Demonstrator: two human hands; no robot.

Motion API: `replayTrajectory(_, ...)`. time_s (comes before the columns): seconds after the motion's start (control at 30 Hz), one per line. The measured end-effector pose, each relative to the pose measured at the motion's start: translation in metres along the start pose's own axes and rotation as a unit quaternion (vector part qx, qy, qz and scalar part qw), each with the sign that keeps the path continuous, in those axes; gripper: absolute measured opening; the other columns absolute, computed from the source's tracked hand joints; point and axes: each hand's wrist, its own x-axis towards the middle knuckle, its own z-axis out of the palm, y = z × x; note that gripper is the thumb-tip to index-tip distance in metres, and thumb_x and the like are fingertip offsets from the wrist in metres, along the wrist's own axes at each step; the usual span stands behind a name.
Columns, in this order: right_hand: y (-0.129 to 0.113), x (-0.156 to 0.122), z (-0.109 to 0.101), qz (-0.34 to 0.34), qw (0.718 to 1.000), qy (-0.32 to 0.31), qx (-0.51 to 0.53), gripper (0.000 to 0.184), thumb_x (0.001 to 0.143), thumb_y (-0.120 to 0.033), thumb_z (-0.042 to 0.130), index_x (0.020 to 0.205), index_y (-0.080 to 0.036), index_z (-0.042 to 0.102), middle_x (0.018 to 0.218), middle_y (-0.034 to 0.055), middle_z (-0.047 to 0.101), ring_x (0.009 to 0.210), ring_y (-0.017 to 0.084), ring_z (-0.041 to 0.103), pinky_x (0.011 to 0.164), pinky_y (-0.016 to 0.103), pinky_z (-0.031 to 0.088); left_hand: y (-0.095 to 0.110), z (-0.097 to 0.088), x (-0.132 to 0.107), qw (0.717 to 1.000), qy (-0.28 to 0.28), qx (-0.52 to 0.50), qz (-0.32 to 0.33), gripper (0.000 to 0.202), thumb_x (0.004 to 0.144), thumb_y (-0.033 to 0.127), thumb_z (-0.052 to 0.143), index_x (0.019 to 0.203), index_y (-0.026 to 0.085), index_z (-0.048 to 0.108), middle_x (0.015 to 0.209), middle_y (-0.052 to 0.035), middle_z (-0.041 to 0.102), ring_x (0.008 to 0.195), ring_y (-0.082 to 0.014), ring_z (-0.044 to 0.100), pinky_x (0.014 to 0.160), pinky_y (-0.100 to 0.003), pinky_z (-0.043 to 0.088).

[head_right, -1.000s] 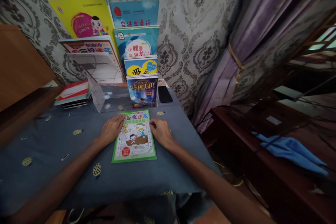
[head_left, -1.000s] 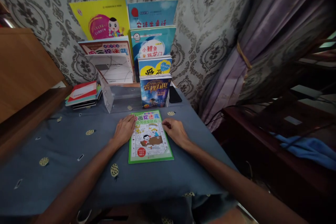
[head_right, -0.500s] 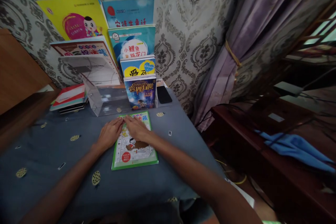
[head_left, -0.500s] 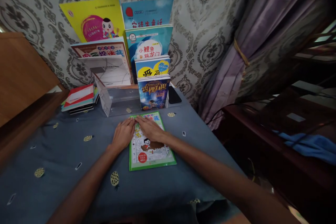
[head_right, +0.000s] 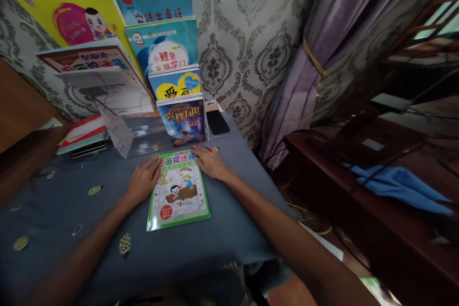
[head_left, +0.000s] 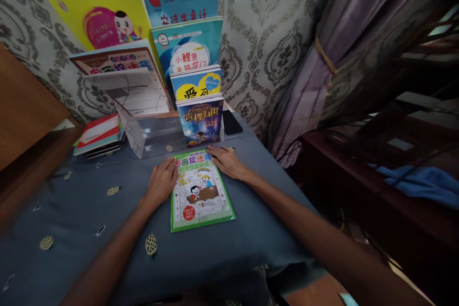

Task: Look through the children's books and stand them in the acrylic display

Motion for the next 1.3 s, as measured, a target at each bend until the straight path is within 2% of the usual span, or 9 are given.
replayTrajectory(0.2, 0.001, 0.001, -0.006, -0.001, 1.000, 0.006, 0.006, 0.045, 0.101, -0.027, 0.039, 0.144, -0.023, 0.050, 0.150, 0.0084, 0.052, 0.143, 0.024, 0.041, 0.118, 0.051, 0.028, -0.004, -0.001, 0.003, 1.000, -0.004, 0.006, 0.010, 0.041, 0.098, 0.026, 0.040, 0.133, 0.018, 0.060, 0.143, -0.0135, 0.058, 0.133, -0.0284, 0.054, 0.105, -0.048, 0.047)
replayTrajectory(0.33, 0.001, 0.003, -0.007, 0.005, 1.000, 0.001, 0.012, 0.045, 0.101, -0.026, 0.039, 0.145, -0.020, 0.048, 0.150, 0.0096, 0.051, 0.144, 0.025, 0.039, 0.118, 0.051, 0.027, 0.000, -0.006, -0.003, 0.996, -0.008, -0.026, 0.080, 0.038, 0.099, 0.025, 0.040, 0.126, 0.019, 0.065, 0.135, -0.0122, 0.064, 0.129, -0.0273, 0.058, 0.110, -0.051, 0.044)
replayTrajectory(0.47, 0.002, 0.004, -0.005, 0.003, 1.000, 0.009, 0.015, 0.046, 0.100, -0.023, 0.039, 0.145, -0.022, 0.048, 0.150, 0.0085, 0.051, 0.144, 0.024, 0.039, 0.118, 0.051, 0.026, 0.022, -0.009, -0.011, 0.977, -0.032, -0.106, 0.183, 0.037, 0.100, 0.026, 0.040, 0.128, 0.023, 0.064, 0.135, -0.0086, 0.065, 0.129, -0.0226, 0.058, 0.109, -0.046, 0.046)
replayTrajectory(0.57, 0.002, 0.004, -0.006, 0.004, 1.000, 0.005, 0.012, 0.046, 0.101, -0.024, 0.038, 0.146, -0.021, 0.048, 0.152, 0.0084, 0.050, 0.145, 0.024, 0.038, 0.118, 0.050, 0.026, 0.048, -0.007, -0.003, 0.963, -0.070, -0.115, 0.234, 0.039, 0.101, 0.026, 0.040, 0.135, 0.023, 0.059, 0.142, -0.0078, 0.060, 0.136, -0.0222, 0.051, 0.112, -0.046, 0.042)
replayTrajectory(0.67, 0.000, 0.004, -0.008, 0.009, 1.000, 0.000, 0.008, 0.045, 0.103, -0.027, 0.035, 0.145, -0.020, 0.049, 0.152, 0.0082, 0.049, 0.145, 0.024, 0.038, 0.118, 0.048, 0.026, 0.070, -0.001, 0.014, 0.962, -0.101, -0.082, 0.241, 0.040, 0.101, 0.025, 0.041, 0.138, 0.023, 0.056, 0.145, -0.0088, 0.057, 0.139, -0.0241, 0.047, 0.114, -0.049, 0.037)
replayTrajectory(0.8, -0.002, 0.003, -0.009, 0.007, 1.000, -0.005, 0.003, 0.045, 0.103, -0.031, 0.035, 0.144, -0.021, 0.050, 0.154, 0.0082, 0.047, 0.145, 0.025, 0.037, 0.118, 0.048, 0.025, 0.085, 0.004, 0.026, 0.962, -0.099, -0.064, 0.246, 0.041, 0.099, 0.021, 0.040, 0.135, 0.018, 0.059, 0.141, -0.0129, 0.059, 0.132, -0.0255, 0.054, 0.112, -0.049, 0.038)
replayTrajectory(0.97, -0.002, 0.000, -0.009, -0.005, 1.000, -0.009, -0.005, 0.052, 0.101, -0.043, 0.044, 0.146, -0.019, 0.047, 0.156, 0.0106, 0.043, 0.146, 0.027, 0.035, 0.119, 0.051, 0.022, 0.093, -0.009, -0.005, 0.943, -0.112, -0.118, 0.291, 0.042, 0.101, 0.024, 0.040, 0.139, 0.021, 0.055, 0.142, -0.0106, 0.059, 0.135, -0.0238, 0.051, 0.112, -0.048, 0.039)
replayTrajectory(1.13, -0.002, -0.002, -0.009, -0.010, 1.000, -0.011, -0.003, 0.055, 0.099, -0.042, 0.048, 0.147, -0.015, 0.047, 0.157, 0.0138, 0.040, 0.147, 0.029, 0.034, 0.120, 0.051, 0.021, 0.102, -0.023, -0.043, 0.915, -0.150, -0.151, 0.344, 0.042, 0.102, 0.025, 0.037, 0.141, 0.025, 0.053, 0.145, -0.0057, 0.057, 0.140, -0.0210, 0.046, 0.116, -0.048, 0.035)
replayTrajectory(1.3, -0.002, -0.002, -0.007, -0.011, 1.000, -0.011, -0.008, 0.054, 0.100, -0.043, 0.047, 0.147, -0.018, 0.046, 0.158, 0.0127, 0.039, 0.147, 0.029, 0.033, 0.120, 0.054, 0.021, 0.105, -0.024, -0.051, 0.913, -0.156, -0.171, 0.336, 0.042, 0.102, 0.025, 0.038, 0.141, 0.027, 0.052, 0.145, -0.0045, 0.057, 0.141, -0.0195, 0.044, 0.117, -0.048, 0.034)
